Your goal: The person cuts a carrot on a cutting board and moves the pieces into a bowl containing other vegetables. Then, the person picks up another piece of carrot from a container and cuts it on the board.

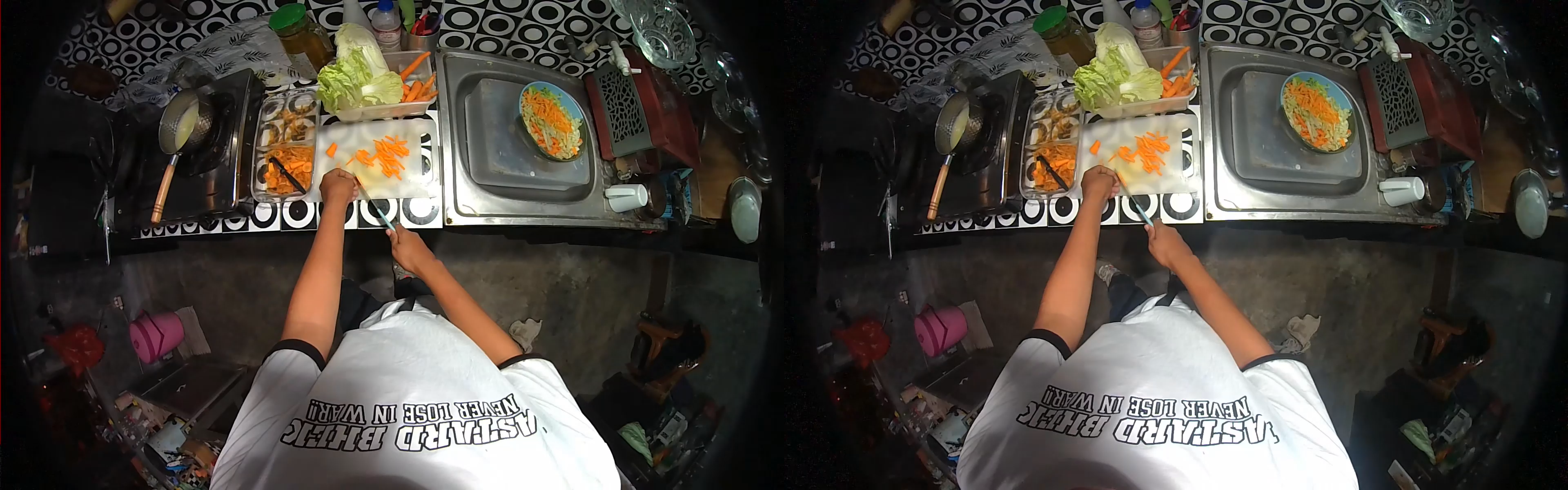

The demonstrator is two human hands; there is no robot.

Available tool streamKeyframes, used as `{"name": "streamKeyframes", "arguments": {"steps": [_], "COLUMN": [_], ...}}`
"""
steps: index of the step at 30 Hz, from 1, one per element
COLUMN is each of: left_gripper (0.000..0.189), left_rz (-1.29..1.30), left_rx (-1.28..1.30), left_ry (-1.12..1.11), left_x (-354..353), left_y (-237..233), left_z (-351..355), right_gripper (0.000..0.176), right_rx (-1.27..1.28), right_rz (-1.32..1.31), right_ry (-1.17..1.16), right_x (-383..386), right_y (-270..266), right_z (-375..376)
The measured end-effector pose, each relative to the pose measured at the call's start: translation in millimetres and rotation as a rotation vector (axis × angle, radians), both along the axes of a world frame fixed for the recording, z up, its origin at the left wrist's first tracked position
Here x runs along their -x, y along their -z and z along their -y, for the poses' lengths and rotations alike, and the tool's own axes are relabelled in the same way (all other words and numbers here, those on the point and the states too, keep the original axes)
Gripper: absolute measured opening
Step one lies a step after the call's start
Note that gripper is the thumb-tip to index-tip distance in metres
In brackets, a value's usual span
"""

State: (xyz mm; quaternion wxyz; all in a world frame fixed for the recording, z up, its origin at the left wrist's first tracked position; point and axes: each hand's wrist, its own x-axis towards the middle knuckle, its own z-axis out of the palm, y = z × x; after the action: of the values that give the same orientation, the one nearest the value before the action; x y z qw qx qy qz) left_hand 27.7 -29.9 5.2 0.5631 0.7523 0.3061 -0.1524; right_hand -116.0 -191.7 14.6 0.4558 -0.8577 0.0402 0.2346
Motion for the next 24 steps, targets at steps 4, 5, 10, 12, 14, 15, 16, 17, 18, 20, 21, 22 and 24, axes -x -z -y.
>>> {"name": "streamKeyframes", "arguments": {"steps": [4,5,10,12,14,15,16,17,18,20,21,22,24], "left_gripper": [0.01,0.01,0.01,0.013,0.012,0.011,0.011,0.011,0.01,0.01,0.01,0.01,0.011], "left_rz": [-0.006,-0.01,-0.023,-0.005,0.002,0.008,0.008,0.011,0.014,0.002,-0.01,-0.01,-0.032], "left_rx": [0.001,0.009,0.024,0.053,0.061,0.069,0.068,0.095,0.123,0.123,0.125,0.123,0.102], "left_ry": [-0.008,-0.006,0.013,0.003,0.004,0.005,0.005,0.002,0.0,0.008,0.015,0.014,-0.01], "left_x": [-2,-2,-1,0,0,0,0,0,-1,-3,-3,-3,-2], "left_y": [6,7,5,3,4,5,6,8,11,16,14,12,10], "left_z": [-3,-3,-4,-2,-2,-3,-4,-5,-6,-8,-9,-9,-7], "right_gripper": [0.039,0.039,0.04,0.041,0.041,0.041,0.041,0.041,0.041,0.04,0.039,0.038,0.038], "right_rx": [0.088,0.091,0.124,0.13,0.133,0.088,0.043,0.041,-0.035,-0.113,-0.122,-0.13,-0.136], "right_rz": [-0.057,-0.055,-0.018,0.004,0.027,0.029,0.029,0.029,0.061,0.095,0.083,0.071,0.072], "right_ry": [0.009,0.005,0.048,0.069,0.089,0.106,0.122,0.122,0.131,0.137,0.135,0.133,0.13], "right_x": [10,9,7,5,3,3,3,4,5,6,6,5,4], "right_y": [-18,-20,-20,-21,-22,-22,-22,-19,-16,-11,-12,-13,-14], "right_z": [3,4,12,14,14,14,14,13,12,10,8,7,5]}}
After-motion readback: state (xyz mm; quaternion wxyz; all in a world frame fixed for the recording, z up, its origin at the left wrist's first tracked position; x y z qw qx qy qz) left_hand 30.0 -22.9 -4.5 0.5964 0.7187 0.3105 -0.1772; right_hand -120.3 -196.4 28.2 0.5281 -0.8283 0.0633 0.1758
